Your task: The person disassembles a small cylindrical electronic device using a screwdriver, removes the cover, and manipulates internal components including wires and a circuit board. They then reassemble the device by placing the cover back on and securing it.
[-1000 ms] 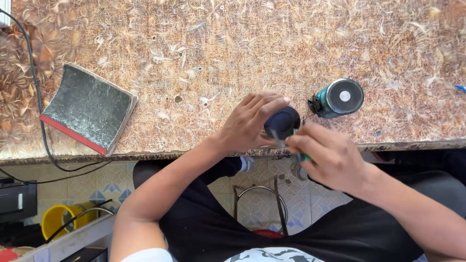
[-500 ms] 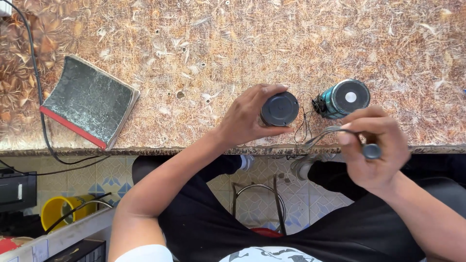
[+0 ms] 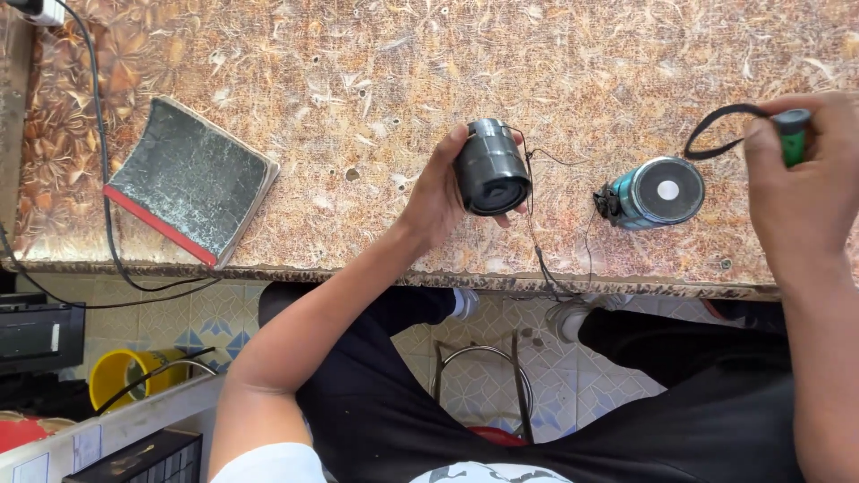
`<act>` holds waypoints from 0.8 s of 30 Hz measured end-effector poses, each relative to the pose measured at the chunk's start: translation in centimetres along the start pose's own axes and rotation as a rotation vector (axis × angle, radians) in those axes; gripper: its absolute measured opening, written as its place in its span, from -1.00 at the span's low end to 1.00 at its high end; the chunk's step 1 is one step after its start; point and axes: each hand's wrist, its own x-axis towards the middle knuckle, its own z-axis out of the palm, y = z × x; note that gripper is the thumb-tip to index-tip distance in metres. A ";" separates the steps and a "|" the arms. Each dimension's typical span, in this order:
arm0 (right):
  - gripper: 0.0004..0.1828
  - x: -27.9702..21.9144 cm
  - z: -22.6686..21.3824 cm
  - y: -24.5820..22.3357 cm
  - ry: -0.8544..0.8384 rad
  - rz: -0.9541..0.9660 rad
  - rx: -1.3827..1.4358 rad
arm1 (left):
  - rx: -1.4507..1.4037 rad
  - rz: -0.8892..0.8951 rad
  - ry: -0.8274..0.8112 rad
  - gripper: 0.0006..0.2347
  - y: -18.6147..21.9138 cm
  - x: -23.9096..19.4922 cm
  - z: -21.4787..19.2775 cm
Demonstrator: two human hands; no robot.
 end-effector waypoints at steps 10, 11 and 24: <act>-0.84 2.0 0.3 -2.6 -0.311 0.418 0.104 | 0.023 -0.020 -0.030 -0.29 0.7 0.0 -0.3; -0.85 2.0 0.3 -2.6 -0.310 0.423 0.077 | 0.038 -0.017 -0.025 -0.29 0.7 0.0 -0.3; -0.80 -0.1 -0.6 -2.2 -0.120 0.208 0.079 | 0.257 0.127 0.053 -0.25 -0.1 0.3 -0.6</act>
